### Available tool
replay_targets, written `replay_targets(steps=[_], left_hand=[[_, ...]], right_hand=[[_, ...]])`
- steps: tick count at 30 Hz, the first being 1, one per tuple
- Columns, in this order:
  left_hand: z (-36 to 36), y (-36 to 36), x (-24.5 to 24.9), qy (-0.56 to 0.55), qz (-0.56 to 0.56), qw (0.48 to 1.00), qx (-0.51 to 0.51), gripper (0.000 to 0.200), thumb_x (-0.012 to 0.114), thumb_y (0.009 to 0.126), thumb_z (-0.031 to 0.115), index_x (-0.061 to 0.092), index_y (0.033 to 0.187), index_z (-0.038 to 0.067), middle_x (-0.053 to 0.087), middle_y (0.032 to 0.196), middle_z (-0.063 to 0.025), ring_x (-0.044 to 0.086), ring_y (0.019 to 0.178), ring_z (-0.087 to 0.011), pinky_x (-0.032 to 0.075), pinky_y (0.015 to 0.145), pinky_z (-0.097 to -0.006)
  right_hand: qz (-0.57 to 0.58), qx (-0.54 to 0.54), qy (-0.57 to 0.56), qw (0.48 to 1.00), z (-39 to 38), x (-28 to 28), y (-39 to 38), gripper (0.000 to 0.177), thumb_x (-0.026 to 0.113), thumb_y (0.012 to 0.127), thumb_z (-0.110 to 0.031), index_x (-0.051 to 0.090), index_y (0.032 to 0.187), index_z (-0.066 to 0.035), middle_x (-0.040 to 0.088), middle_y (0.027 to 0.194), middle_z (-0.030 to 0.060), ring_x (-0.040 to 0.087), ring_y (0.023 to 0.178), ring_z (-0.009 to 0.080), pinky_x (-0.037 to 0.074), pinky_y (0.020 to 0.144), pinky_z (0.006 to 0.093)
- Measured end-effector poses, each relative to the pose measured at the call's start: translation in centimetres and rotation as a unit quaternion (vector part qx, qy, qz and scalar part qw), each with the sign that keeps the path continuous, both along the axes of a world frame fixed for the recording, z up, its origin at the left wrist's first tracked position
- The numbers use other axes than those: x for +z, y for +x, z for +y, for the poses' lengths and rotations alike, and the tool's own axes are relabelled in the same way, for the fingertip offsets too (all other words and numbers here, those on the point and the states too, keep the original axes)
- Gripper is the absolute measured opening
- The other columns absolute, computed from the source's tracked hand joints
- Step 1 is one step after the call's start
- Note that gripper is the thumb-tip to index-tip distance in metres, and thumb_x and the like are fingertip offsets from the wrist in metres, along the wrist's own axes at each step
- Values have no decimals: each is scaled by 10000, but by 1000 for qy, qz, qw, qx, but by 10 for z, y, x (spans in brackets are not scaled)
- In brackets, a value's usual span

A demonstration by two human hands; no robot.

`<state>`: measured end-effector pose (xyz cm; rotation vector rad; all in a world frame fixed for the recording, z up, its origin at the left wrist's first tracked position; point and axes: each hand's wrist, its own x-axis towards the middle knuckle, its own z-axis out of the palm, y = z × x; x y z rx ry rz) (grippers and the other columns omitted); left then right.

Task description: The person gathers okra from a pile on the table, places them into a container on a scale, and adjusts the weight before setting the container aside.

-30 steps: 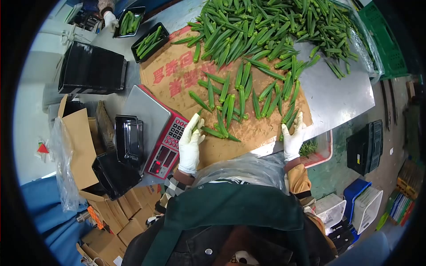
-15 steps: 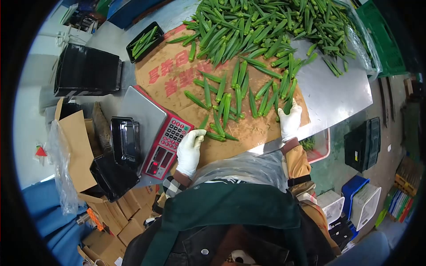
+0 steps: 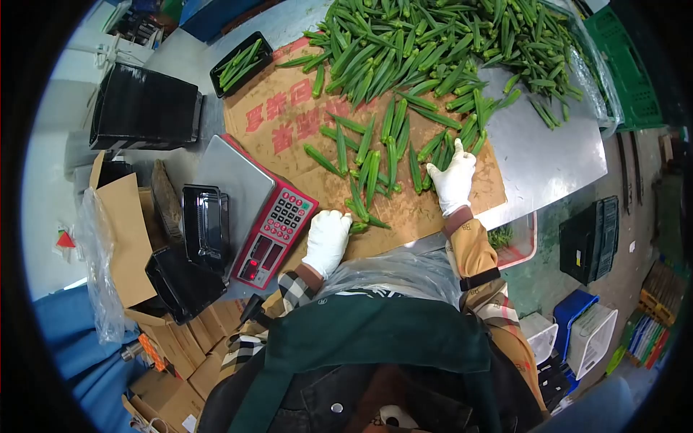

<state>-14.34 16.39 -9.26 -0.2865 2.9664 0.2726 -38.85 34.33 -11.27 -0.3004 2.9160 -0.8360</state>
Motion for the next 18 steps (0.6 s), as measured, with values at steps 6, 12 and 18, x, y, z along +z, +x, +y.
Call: replay_targets(steps=[6,12,18], left_hand=[[1,-9,14,98,162,980,-59,272,640,799,70,618,1069,92,622,1137,-119,609,1051,-335,521,842,-420],[8,-41,-2,-11,163,975,-149,259,610,825,187,592,1075,119,621,1130,-93,614,1055,-266,512,811,-377],[-4,-51,7,42,64,984,-161,326,708,820,252,598,1083,94,571,935,-97,583,894,-295,488,750,-407]], right_hand=[[-96,12,6,995,2,3,1,915,810,747,-157,353,1532,-50,534,1274,236,629,1081,392,525,921,433],[-96,21,-40,994,-1,20,25,788,802,747,-169,472,1451,-44,704,1141,226,698,1030,351,545,897,412],[-51,75,32,995,-21,6,36,750,823,749,-201,507,1408,-34,714,1115,203,696,1022,363,546,913,415]])
